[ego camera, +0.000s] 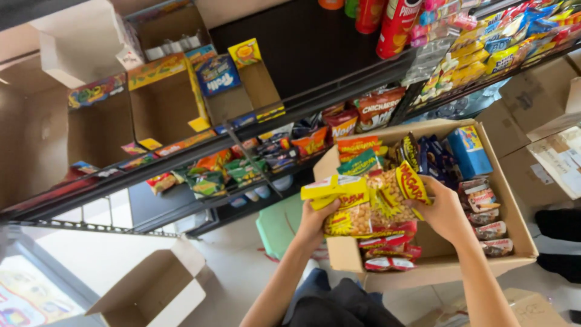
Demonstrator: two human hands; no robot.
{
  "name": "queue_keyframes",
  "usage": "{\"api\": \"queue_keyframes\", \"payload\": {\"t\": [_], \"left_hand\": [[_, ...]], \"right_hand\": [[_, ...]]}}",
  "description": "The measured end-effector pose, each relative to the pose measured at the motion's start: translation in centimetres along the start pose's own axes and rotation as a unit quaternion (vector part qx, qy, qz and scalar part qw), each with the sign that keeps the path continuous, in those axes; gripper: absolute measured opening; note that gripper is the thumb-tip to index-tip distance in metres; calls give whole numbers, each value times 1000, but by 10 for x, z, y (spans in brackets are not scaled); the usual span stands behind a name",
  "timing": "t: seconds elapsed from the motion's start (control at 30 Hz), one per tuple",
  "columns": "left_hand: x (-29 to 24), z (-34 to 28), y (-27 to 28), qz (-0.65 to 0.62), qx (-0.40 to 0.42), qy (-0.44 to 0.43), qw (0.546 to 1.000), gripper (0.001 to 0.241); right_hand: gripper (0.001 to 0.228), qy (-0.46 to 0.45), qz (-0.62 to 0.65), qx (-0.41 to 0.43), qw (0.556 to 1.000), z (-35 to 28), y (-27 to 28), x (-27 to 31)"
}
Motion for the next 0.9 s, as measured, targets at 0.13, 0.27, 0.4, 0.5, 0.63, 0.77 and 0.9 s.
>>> {"api": "queue_keyframes", "payload": {"t": [0.13, 0.27, 0.4, 0.5, 0.63, 0.77, 0.9], "left_hand": [[25, 17, -14, -29, -26, 5, 999, 45], [71, 10, -29, -45, -55, -34, 997, 43], [104, 7, -53, -119, -115, -30, 986, 48], [116, -9, -74, -145, -149, -26, 978, 50], [131, -20, -72, -132, -166, -53, 976, 50], [130, -27, -85, -115, -168, -81, 976, 51], [136, -28, -90, -106, -158, -92, 977, 51]], "right_hand": [[50, 67, 16, 20, 997, 32, 31, -48], [51, 59, -16, 23, 998, 54, 76, -83], [57, 45, -101, -45, 993, 93, 129, -107], [52, 75, -127, -55, 988, 130, 138, -152], [48, 102, -163, -67, 979, 161, 125, -192], [41, 154, -202, -80, 964, 181, 100, -203], [48, 203, -278, -22, 939, 196, 48, -245]]}}
Point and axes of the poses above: each hand's wrist, its own z-axis towards the middle knuckle, its own y-axis out of the back of the hand, x = y × z, the point moved 7 cm from there along z, towards the middle knuckle
